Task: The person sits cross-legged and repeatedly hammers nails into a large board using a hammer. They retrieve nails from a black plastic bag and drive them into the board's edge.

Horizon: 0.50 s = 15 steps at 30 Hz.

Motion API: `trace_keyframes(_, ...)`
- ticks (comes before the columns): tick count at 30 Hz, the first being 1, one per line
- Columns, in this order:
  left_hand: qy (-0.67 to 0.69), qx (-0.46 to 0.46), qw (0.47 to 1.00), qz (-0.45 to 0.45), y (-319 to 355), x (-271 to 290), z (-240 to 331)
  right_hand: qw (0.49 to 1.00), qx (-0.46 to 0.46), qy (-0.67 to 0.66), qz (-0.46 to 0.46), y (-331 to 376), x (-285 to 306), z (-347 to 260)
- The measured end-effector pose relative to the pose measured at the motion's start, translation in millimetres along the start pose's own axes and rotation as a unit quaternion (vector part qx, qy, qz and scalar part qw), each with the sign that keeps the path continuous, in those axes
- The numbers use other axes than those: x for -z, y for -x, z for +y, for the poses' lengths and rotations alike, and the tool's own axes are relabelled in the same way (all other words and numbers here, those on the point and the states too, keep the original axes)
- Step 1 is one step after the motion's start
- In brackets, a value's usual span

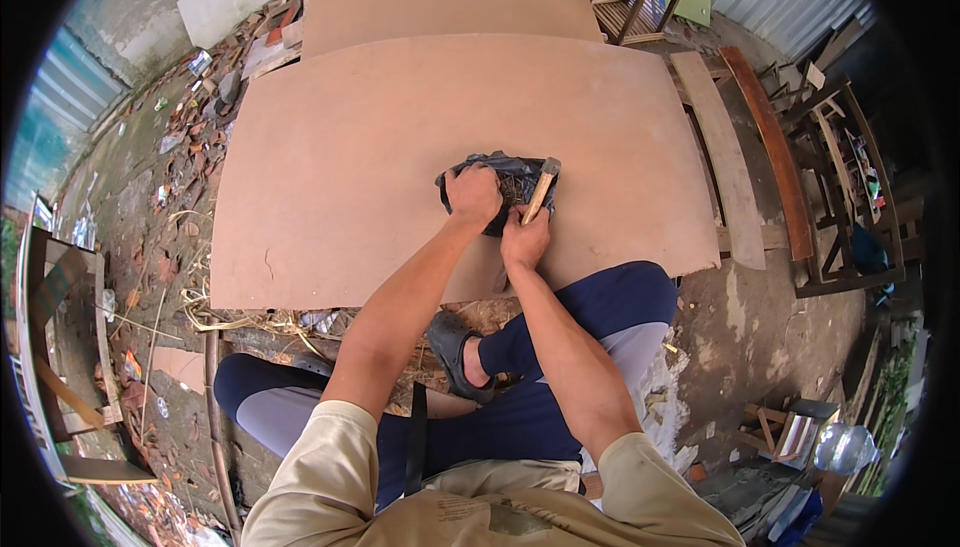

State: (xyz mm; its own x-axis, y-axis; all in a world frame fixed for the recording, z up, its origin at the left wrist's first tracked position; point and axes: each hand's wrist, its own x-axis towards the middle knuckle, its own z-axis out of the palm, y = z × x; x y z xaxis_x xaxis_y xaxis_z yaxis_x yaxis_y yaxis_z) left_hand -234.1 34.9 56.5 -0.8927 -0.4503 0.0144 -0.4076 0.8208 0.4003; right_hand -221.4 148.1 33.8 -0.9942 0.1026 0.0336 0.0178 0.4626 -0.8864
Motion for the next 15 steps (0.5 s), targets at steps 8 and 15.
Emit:
trace_keyframes(8, 0.135, 0.005, 0.991, 0.027, 6, 5, -11, 1.000, 0.015, -0.024, 0.007, 1, -4, 4)
trace_keyframes(15, 0.337, -0.012, 0.941, 0.011, 10, 18, -34, 0.998, 0.040, -0.021, 0.039, 3, -7, -1)
